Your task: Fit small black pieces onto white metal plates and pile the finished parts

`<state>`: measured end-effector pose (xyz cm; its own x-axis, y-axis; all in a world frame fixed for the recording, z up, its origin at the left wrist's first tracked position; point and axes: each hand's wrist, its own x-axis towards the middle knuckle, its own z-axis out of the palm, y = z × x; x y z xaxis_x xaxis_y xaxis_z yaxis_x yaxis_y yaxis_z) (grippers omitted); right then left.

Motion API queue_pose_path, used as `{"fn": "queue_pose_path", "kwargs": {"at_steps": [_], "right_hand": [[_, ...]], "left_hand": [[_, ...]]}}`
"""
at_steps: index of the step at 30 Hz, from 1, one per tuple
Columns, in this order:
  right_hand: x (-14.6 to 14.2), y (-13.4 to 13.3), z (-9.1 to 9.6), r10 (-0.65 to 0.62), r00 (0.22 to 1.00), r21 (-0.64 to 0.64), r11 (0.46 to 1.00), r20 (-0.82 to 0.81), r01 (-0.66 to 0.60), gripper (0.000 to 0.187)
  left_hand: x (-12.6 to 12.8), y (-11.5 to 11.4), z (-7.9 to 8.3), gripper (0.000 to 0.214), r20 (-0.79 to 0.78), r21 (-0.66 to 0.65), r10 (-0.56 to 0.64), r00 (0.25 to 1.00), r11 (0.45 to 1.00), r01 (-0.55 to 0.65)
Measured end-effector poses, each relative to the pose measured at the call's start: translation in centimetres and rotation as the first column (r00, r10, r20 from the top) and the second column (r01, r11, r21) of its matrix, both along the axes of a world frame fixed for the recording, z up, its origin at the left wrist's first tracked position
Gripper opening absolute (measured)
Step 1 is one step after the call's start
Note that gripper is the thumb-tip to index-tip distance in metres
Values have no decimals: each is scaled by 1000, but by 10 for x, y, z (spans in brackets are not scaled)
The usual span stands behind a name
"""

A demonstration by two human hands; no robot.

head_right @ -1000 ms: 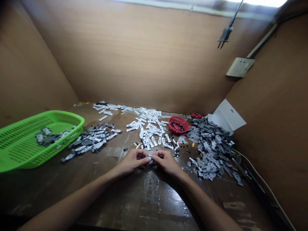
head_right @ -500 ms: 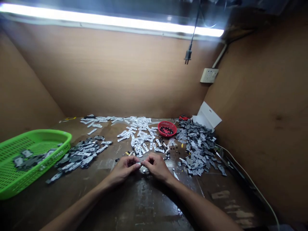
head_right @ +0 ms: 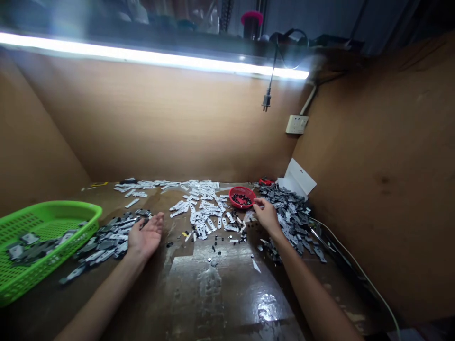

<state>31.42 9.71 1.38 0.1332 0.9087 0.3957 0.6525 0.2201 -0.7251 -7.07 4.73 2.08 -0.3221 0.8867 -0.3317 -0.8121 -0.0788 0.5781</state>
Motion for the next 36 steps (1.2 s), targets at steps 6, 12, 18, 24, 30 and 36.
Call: {"fn": "queue_pose_path", "kwargs": {"at_steps": [6,12,18,24,30,36], "right_hand": [[3,8,-8,15,977,-38,999,213,-7,21],[44,20,-1,-201,898,33,978,392,204,31],[85,19,-5,-127,653,-70,961,747,268,31],[83,4,-6,-44,686,-78,986,727,147,23],[61,-15,7,114,764,-61,993,635,-97,22],[23,-29,29,116,914,-15,993,388,-120,24]], "left_hand": [[41,-25,3,32,-356,55,-325,876,929,367],[51,-34,7,40,-635,4,-343,692,895,447],[53,-33,3,41,-652,-23,-356,670,892,452],[53,-30,0,42,-662,-56,-382,646,884,465],[55,-29,-5,40,-682,-88,-410,606,868,488],[60,-30,-1,39,-707,-119,-421,568,862,492]]}}
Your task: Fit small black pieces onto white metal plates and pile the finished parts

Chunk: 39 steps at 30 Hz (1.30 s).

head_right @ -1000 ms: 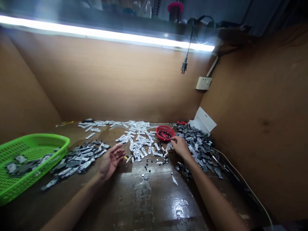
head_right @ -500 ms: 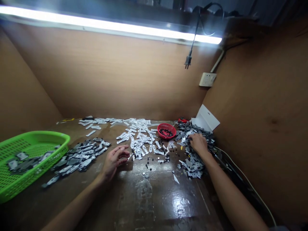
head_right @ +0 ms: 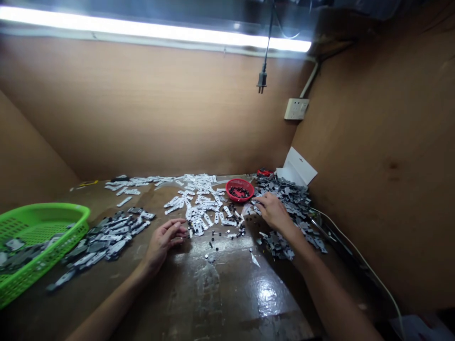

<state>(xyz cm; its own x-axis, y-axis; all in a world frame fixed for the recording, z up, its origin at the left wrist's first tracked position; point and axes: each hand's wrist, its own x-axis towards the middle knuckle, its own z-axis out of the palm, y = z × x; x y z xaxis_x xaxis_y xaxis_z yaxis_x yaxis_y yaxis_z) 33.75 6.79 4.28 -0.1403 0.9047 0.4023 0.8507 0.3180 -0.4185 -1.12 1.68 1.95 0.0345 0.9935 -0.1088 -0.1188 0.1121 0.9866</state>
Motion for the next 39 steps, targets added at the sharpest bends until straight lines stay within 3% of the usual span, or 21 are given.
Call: {"fn": "queue_pose_path", "kwargs": {"at_steps": [2,3,6,8,11,14,17,19,21,24,26,30,32,33,36,39], "right_hand": [[-16,-3,3,19,966,-109,993,-258,-49,25],[-25,-5,3,14,908,-179,979,-419,-97,29],[-54,-11,-4,-57,621,-341,873,-782,-350,42],[-75,-17,-13,-105,479,-360,801,-871,-479,42],[-108,-29,-29,-119,418,-351,767,-901,-537,38],[-133,-40,-44,-70,473,-354,760,-878,-545,35],[-131,-43,-45,4,565,-362,764,-825,-535,36],[-111,-41,-37,69,673,-401,757,-737,-516,37],[-80,-36,-25,177,817,-480,734,-549,-481,32],[-37,-27,-8,256,917,-531,754,-307,-388,21],[-21,-15,-1,232,952,-482,823,-199,-302,21],[-17,34,5,67,997,-209,975,-47,-75,28],[-19,65,3,-187,981,-115,975,46,191,30],[-19,80,2,-231,971,-110,965,60,237,30],[-18,109,-6,-253,965,-130,957,74,261,22],[-17,113,-11,-235,970,-101,965,62,241,17]], "left_hand": [[3,0,-1,40,-15,-10,-9,1000,1000,9],[4,-1,-1,40,-23,-19,-21,1000,1000,21],[12,-5,-3,41,-48,-47,-104,993,994,102],[19,-10,-3,42,-55,-56,-178,982,983,175],[29,-19,-3,43,-45,-82,-272,961,960,268],[34,-24,-5,36,-36,-136,-316,948,941,309],[30,-21,-10,31,-69,-180,-287,955,946,271],[23,-16,-13,28,-98,-182,-237,967,959,217],[15,-12,-14,25,-127,-172,-203,971,969,179],[8,-10,-16,17,-174,-155,-283,943,954,257],[8,-13,-16,14,-212,-130,-373,903,927,352],[12,-19,-17,17,-299,-72,-431,852,900,430],[14,-20,-17,19,-315,-77,-434,844,898,433],[14,-19,-18,19,-315,-86,-438,842,897,434],[12,-17,-18,19,-301,-104,-463,834,885,454],[10,-16,-19,19,-288,-100,-485,826,873,478]]}}
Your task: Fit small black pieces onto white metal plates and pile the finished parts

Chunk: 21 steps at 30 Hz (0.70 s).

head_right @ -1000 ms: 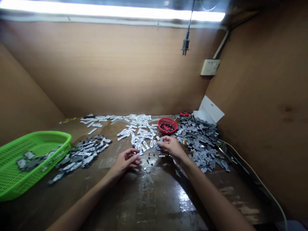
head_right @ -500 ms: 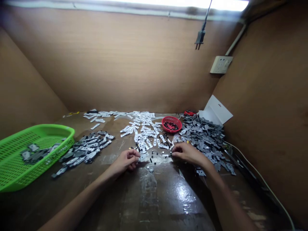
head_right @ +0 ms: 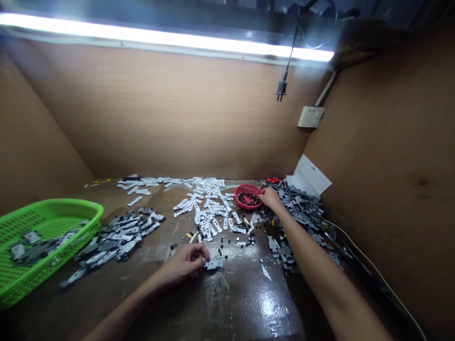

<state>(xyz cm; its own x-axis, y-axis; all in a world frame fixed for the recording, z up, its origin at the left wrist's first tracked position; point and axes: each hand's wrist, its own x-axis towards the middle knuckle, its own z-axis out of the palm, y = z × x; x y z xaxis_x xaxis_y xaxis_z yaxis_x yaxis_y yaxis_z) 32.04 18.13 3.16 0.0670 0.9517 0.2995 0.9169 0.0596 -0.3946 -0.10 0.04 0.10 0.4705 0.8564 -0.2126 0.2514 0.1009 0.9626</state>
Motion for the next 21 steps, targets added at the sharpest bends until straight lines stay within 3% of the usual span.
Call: {"fn": "queue_pose_path", "kwargs": {"at_steps": [5,9,12,17,21], "right_hand": [[0,-30,6,36,999,145,989,7,-37,29],[-5,-64,13,211,975,299,928,75,-223,28],[-8,-85,14,284,948,296,901,146,-316,30],[-10,-102,14,259,955,252,923,146,-289,33],[-8,-106,12,213,972,321,918,102,-235,32]], "left_hand": [[1,-1,1,21,5,3,15,1000,1000,-15],[3,-1,4,22,-3,15,13,1000,1000,-13],[3,-2,6,23,-13,27,7,1000,1000,-7],[3,-3,6,24,-17,46,3,1000,999,-2],[3,-3,4,24,-20,65,1,1000,998,0]]}}
